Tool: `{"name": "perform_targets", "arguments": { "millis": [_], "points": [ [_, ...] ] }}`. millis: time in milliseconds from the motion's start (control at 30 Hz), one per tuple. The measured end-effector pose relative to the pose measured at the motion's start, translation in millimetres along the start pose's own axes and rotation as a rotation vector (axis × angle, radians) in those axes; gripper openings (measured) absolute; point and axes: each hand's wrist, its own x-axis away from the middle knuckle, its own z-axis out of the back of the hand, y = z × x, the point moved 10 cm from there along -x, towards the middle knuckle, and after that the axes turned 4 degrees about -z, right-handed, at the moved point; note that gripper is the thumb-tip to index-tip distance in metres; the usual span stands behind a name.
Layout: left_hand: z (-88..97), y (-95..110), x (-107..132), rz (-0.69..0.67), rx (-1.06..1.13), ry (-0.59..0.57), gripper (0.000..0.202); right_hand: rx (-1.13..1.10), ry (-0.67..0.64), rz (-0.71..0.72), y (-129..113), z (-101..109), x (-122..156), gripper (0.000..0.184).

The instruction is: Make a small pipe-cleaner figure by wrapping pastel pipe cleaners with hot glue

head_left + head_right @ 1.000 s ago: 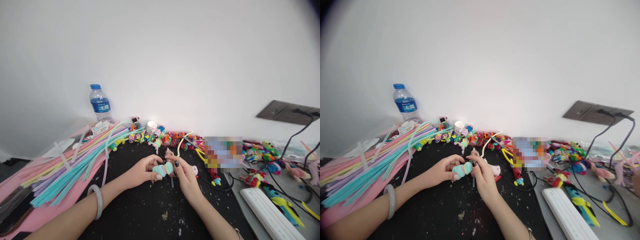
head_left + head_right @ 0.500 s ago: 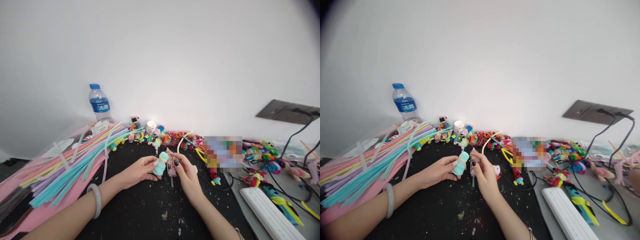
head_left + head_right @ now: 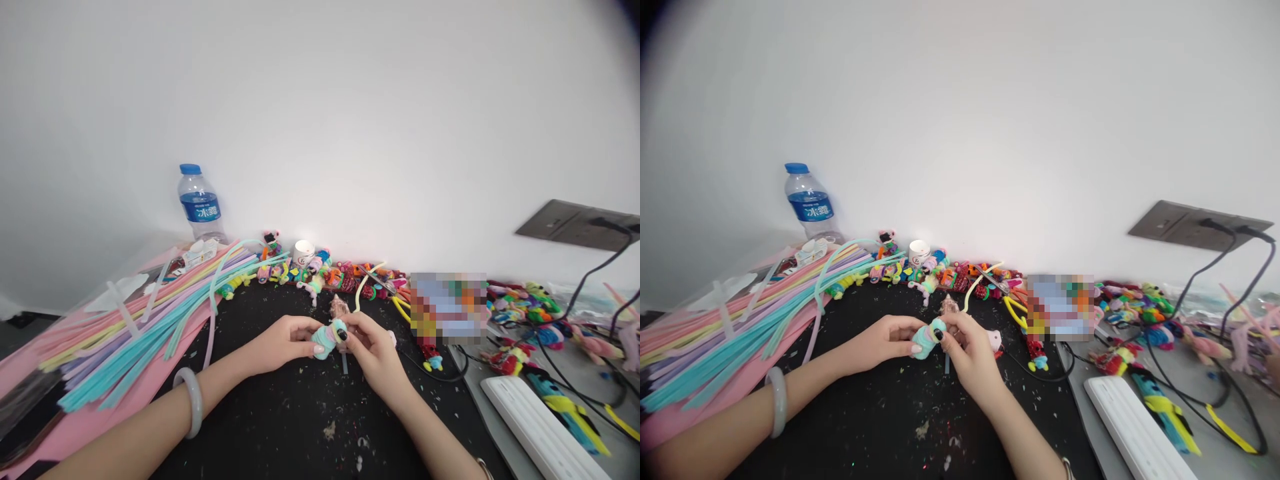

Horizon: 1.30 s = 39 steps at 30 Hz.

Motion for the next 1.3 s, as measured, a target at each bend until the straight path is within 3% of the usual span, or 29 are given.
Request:
{"name": "perform_targets", "arguments": {
  "millis": [167, 333, 967, 1300],
  "points": [
    [-10.9, 1, 6, 0.062, 0.111, -0.169, 0.034, -0.003, -0.116, 0.025, -14, -2, -1, 0.020],
    [-13.7, -2, 9, 0.107, 0.194, -0.221, 0.038, 0.025, -0.170, 0.037, -19, -1, 1, 0.028],
    [-8.9, -13, 6, 0.117, 0.338, -0.142, 0.030, 0.116, -0.174, 0.172, -32, -4, 2, 0.036],
    [-8.7, -9, 8, 0.170, 0.480, -0.109, 0.026, 0.113, -0.145, 0.092, -25, 0, -4, 0.034]
  ]
}}
